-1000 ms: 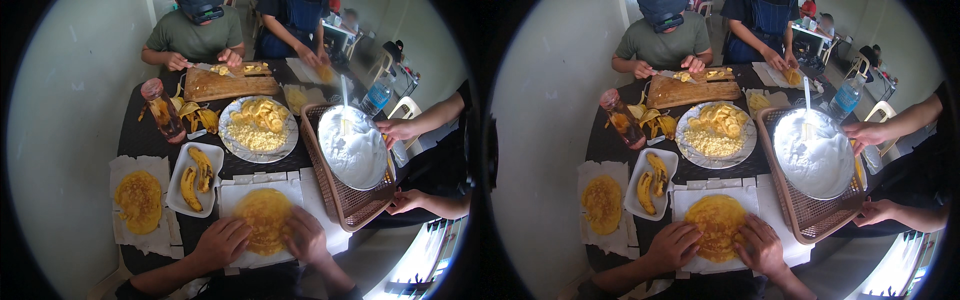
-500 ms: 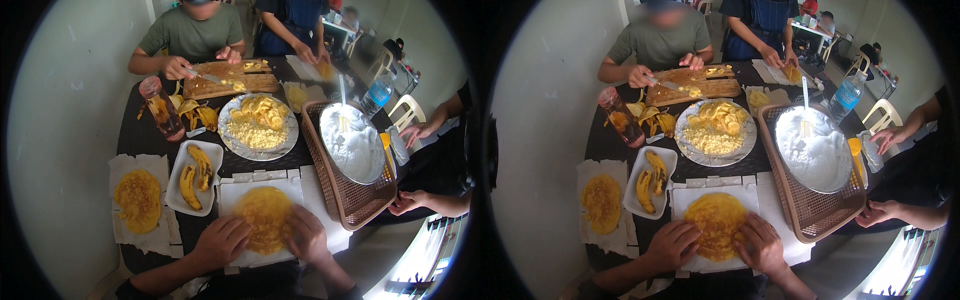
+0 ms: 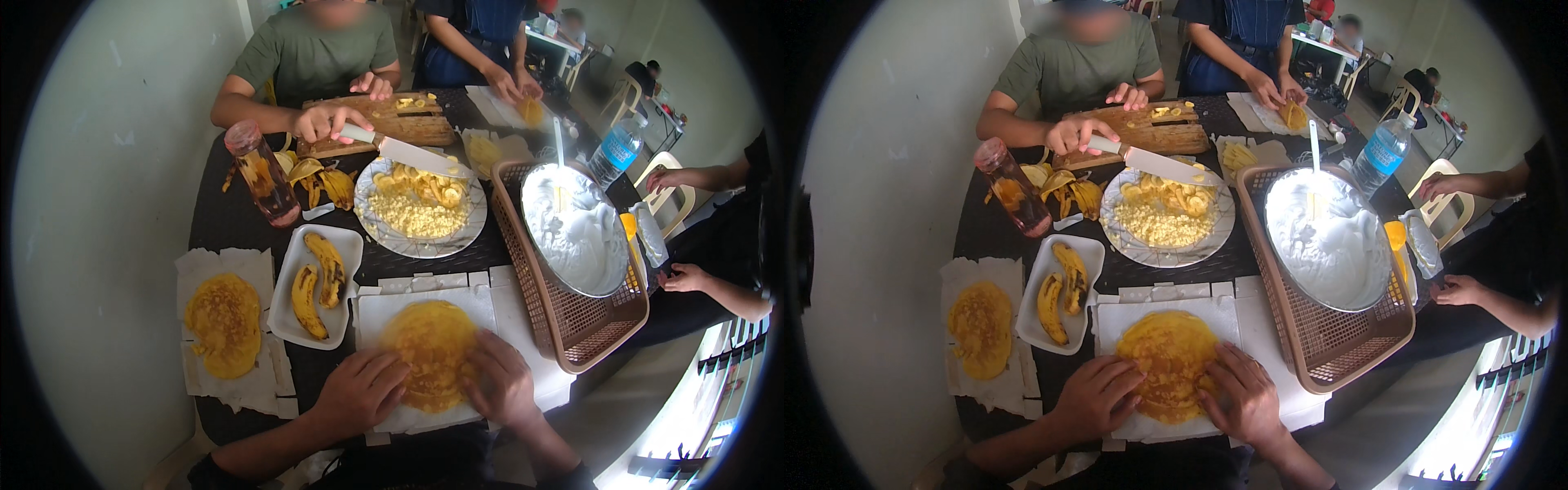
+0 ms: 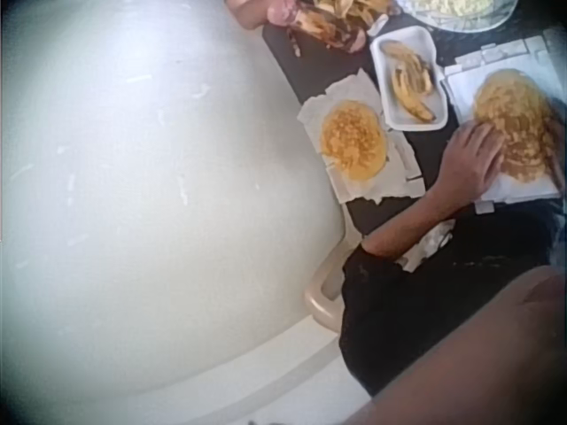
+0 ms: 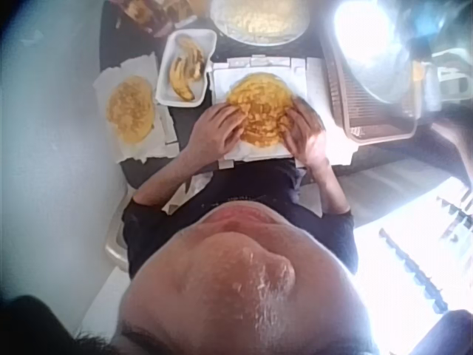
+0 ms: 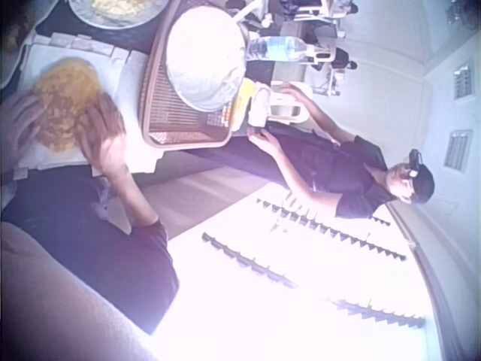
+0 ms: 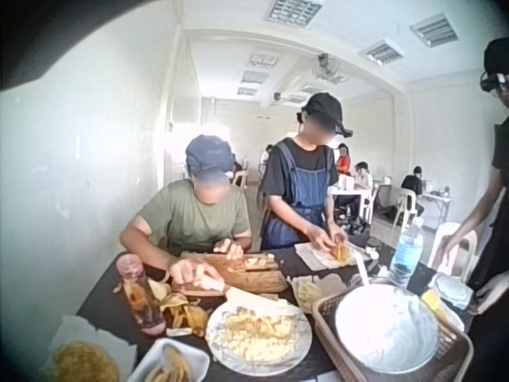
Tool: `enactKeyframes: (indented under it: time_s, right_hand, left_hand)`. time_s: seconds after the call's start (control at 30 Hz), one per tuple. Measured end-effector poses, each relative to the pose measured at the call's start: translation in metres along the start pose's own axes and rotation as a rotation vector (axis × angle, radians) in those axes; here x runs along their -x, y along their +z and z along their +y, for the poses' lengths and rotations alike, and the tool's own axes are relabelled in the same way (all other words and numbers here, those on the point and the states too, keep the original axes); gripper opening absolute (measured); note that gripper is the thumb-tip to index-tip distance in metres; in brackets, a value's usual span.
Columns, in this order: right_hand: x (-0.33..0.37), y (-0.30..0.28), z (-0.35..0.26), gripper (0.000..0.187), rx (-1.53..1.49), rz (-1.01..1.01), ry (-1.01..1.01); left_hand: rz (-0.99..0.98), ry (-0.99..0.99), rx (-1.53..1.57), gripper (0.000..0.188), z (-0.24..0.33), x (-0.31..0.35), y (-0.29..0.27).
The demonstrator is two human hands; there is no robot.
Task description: The person places a cooked crepe on a paper sheet, spreads a white creamy topping over it, and adds sliced bananas. The person folds the crepe and places it into a cardboard box. Other people at the table are also preparing similar items.
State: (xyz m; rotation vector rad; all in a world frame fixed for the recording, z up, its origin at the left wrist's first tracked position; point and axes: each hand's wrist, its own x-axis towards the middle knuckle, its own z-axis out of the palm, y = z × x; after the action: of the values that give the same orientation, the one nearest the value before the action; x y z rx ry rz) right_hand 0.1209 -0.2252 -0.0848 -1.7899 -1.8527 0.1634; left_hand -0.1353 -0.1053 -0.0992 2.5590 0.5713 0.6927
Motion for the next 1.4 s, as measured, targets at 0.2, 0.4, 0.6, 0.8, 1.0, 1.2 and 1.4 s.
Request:
enactKeyframes:
  time_s: [0.2,0.4,0.6,0.8,1.0,1.2,1.4]
  right_hand:
    - [0.0002,0.0001,0.0,0.041,0.013,-0.001,-0.009]
    - [-0.0006,0.0,-0.0007,0.041,0.018,-0.004,-0.005]
    - [-0.0001,0.0012,-0.0002,0.04,0.021,0.005,-0.006]
    - [-0.0002,0.0015,0.0015,0.041,0.013,0.006,-0.002]
    - [0.0004,0.0014,0.0008,0.041,0.013,0.0,0.002]
    - [0.0007,0.0009,0.0013,0.041,0.008,-0.007,0.007]
    - [0.0004,0.0005,0.0012,0.04,-0.006,0.005,0.015]
  left_hand:
    - [0.016,0.006,-0.008,0.036,-0.0007,0.0004,0.0001]
    - [0.019,0.003,-0.003,0.035,-0.0013,0.0008,0.0007]
    - [0.012,-0.008,0.01,0.034,-0.0019,0.0017,0.0018]
    - [0.011,-0.01,0.008,0.035,-0.0031,0.0016,0.0025]
    - [0.016,0.001,0.015,0.036,-0.0035,0.0015,0.0022]
    - [0.007,-0.004,0.017,0.036,-0.0022,0.0017,0.0014]
    - [0.008,-0.018,0.021,0.036,-0.0018,0.0015,0.0018]
